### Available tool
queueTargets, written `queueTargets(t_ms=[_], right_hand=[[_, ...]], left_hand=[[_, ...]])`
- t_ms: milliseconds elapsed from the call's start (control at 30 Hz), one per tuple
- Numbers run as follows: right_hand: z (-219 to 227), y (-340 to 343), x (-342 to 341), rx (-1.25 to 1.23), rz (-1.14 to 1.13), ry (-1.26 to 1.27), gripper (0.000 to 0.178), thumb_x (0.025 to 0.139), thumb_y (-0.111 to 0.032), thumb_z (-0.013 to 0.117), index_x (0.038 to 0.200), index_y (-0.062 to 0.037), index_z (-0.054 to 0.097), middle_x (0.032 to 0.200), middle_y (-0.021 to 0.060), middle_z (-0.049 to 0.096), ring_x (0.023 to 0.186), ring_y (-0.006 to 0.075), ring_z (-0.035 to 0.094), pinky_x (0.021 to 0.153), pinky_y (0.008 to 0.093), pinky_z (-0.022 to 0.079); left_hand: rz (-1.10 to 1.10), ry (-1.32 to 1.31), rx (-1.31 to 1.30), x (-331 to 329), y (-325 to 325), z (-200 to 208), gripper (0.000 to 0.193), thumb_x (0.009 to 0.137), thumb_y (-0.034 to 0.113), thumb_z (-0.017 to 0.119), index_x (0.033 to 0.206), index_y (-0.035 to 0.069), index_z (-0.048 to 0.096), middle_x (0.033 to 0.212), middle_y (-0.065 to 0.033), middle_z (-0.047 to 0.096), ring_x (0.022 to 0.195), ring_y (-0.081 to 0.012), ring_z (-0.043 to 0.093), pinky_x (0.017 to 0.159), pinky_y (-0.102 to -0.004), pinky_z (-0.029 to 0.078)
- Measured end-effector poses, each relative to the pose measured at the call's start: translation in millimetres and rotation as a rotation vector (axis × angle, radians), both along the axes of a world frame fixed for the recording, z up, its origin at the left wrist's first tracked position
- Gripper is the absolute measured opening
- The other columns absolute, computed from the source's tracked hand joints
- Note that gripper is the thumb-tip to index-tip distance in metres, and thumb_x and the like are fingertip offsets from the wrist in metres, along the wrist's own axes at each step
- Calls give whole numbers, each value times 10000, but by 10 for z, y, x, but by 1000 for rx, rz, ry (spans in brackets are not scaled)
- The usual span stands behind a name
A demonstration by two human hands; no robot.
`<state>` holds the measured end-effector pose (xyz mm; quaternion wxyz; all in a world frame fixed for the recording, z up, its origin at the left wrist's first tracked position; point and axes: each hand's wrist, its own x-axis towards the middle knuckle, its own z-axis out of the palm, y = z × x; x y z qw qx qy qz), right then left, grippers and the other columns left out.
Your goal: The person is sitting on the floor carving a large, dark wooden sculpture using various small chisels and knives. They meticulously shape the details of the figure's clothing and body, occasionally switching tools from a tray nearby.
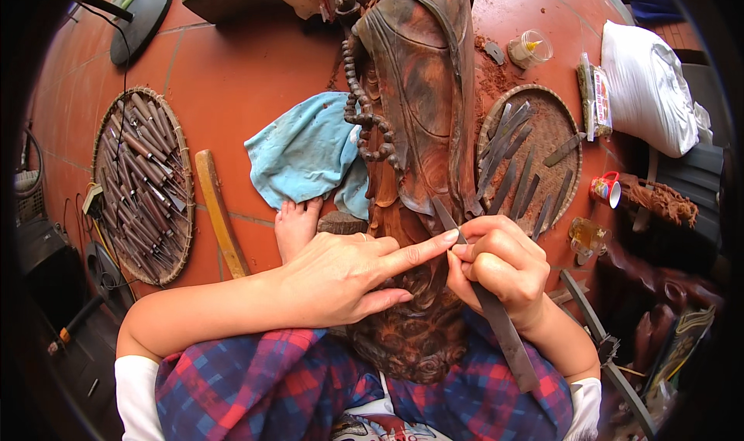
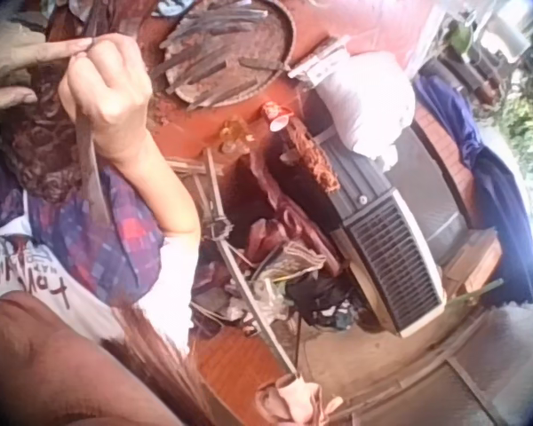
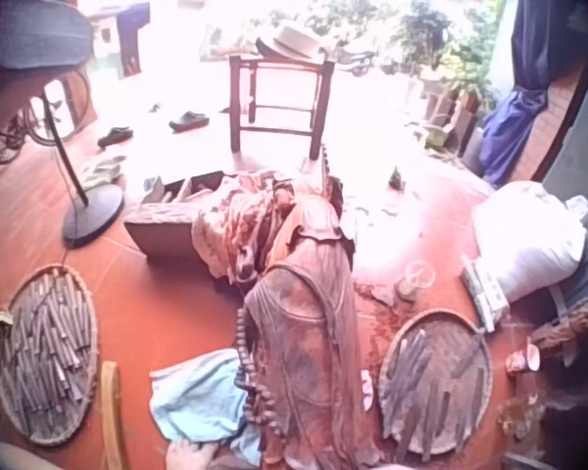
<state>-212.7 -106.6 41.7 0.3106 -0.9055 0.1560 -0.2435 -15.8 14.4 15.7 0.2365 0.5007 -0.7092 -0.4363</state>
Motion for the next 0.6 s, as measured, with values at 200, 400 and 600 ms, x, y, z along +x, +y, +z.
queueTargets(t_ms=[200, 400, 600], right_hand=[[-24, 10, -27, -14, 17, -29, 282, 612, 120, 758, 640, -24, 517, 686, 80, 570, 686, 281, 670, 549, 336, 547], [86, 32, -44, -1, -78, -109, 254, 667, 85, 747, 666, -18, 514, 716, 92, 546, 713, 274, 659, 601, 346, 550], [111, 86, -176, 126, -101, -45, 280, 656, 81, 775, 724, -14, 520, 797, 113, 602, 774, 295, 684, 644, 363, 576]], left_hand=[[-21, -57, 4, 39, -60, 93, 813, 859, 268, 709, 1562, 230, 302, 786, -84, 561, 694, -274, 618, 620, -407, 480], [-62, -131, -4, 40, -114, 219, 793, 865, 274, 705, 1556, 223, 320, 812, -84, 570, 712, -285, 618, 647, -410, 476], [-63, 8, -35, 24, -47, 112, 778, 862, 260, 707, 1546, 194, 341, 859, -104, 581, 735, -298, 615, 682, -408, 495]])
